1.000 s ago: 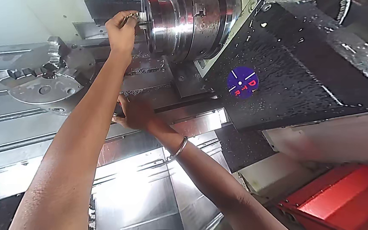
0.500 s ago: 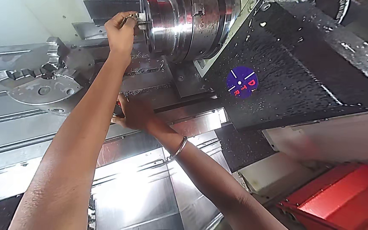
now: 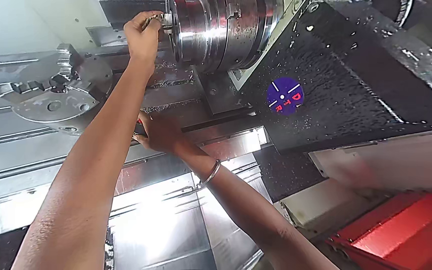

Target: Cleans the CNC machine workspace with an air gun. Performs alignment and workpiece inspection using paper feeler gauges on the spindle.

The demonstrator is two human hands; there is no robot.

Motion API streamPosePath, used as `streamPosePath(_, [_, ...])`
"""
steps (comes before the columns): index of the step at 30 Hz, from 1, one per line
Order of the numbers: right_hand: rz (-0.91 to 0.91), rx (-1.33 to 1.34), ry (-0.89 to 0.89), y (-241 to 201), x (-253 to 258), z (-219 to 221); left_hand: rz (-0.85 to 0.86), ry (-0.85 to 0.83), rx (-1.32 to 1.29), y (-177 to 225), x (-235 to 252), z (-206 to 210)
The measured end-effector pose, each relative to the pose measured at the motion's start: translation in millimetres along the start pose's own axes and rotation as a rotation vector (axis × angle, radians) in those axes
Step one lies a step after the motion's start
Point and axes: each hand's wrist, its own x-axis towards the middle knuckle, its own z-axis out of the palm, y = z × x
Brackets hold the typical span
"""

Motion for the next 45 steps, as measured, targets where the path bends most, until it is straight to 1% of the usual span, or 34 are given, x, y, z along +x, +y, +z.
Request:
streamPosePath(10, [0.028, -0.021, 0.020, 0.9, 1.8, 4.9, -0.018, -0.002, 0.003, 0.9, 0.3, 0.1])
streamPosePath(18, [0.027, -0.017, 0.025, 0.9, 1.7, 4.1, -0.065, -0.010, 0.110, 4.4, 1.1, 0.5])
streamPosePath(39, [0.015, -0.022, 0.047, 1.1, 0.0, 5.2, -0.025, -0.006, 0.142, 2.3, 1.3, 0.9])
streamPosePath(45, [0.018, -0.005, 0.035, 1.9, -0.2, 6.0, -0.049, -0.050, 0.167, 6.4, 3.9, -4.2])
